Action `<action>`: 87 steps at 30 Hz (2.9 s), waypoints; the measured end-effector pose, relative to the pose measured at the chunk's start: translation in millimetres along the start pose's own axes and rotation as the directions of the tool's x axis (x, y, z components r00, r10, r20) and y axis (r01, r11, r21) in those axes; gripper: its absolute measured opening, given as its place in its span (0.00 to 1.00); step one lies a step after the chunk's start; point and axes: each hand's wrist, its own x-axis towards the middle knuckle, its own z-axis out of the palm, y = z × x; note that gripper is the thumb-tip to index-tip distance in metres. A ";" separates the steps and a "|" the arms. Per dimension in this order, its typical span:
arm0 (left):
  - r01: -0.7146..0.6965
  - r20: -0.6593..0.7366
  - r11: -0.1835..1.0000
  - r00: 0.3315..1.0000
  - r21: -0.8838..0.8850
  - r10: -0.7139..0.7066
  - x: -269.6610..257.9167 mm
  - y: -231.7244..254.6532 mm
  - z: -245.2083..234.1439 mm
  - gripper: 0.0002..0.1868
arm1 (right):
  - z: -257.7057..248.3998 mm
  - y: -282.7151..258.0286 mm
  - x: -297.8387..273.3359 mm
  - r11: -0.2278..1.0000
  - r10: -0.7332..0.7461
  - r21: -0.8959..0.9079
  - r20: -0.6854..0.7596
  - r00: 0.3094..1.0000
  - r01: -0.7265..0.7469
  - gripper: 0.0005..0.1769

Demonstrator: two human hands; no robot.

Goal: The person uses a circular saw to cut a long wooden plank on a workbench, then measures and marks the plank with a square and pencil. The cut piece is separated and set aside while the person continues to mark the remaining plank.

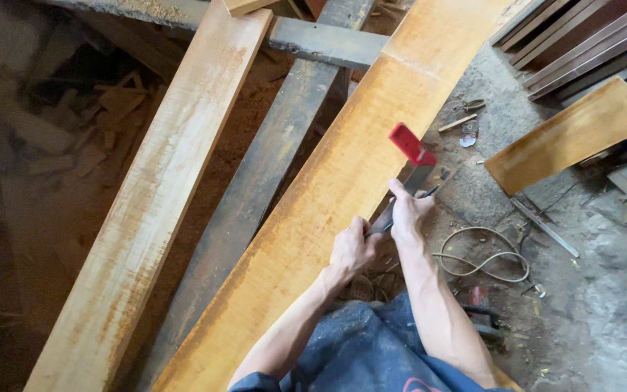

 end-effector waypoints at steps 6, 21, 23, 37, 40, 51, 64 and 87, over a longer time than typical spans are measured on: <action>-0.118 0.060 0.993 0.991 0.023 0.116 -4.7 26.5 -9.4 0.29 | -29.2 7.1 60.5 0.969 0.218 0.092 0.122 0.968 -0.230 0.12; 0.223 0.008 0.649 0.943 0.727 -0.332 -59.8 -6.7 -52.4 0.55 | 2.0 77.7 67.2 0.983 0.114 0.097 0.353 0.928 -0.158 0.13; 0.235 0.057 0.747 0.938 0.623 -0.342 -58.3 -3.4 -98.6 0.53 | 15.3 52.8 46.8 0.968 0.134 0.141 0.409 0.903 -0.207 0.15; 0.460 -0.526 0.663 0.843 0.591 -0.117 28.1 -95.8 -281.2 0.32 | 143.9 71.5 -29.9 0.881 0.240 0.151 0.673 0.699 -0.448 0.13; 0.534 -0.533 0.670 0.812 0.515 -0.238 47.1 -113.6 -290.2 0.35 | 169.4 94.4 -38.2 0.927 0.289 0.016 0.609 0.738 -0.376 0.21; 0.541 -0.278 0.759 0.840 0.362 -0.466 63.8 -173.8 -289.8 0.38 | 179.8 125.0 -60.0 0.944 0.287 0.010 0.464 0.838 -0.329 0.19; 0.651 -0.389 0.690 0.753 0.318 -0.531 54.0 -201.9 -222.1 0.33 | 118.0 66.0 18.0 0.897 0.430 -0.085 0.401 0.809 -0.434 0.13; 0.212 -0.250 0.846 0.895 -0.490 -0.369 278.7 54.5 -37.9 0.29 | 205.2 -73.1 237.2 0.809 0.146 -0.449 0.778 0.611 0.379 0.27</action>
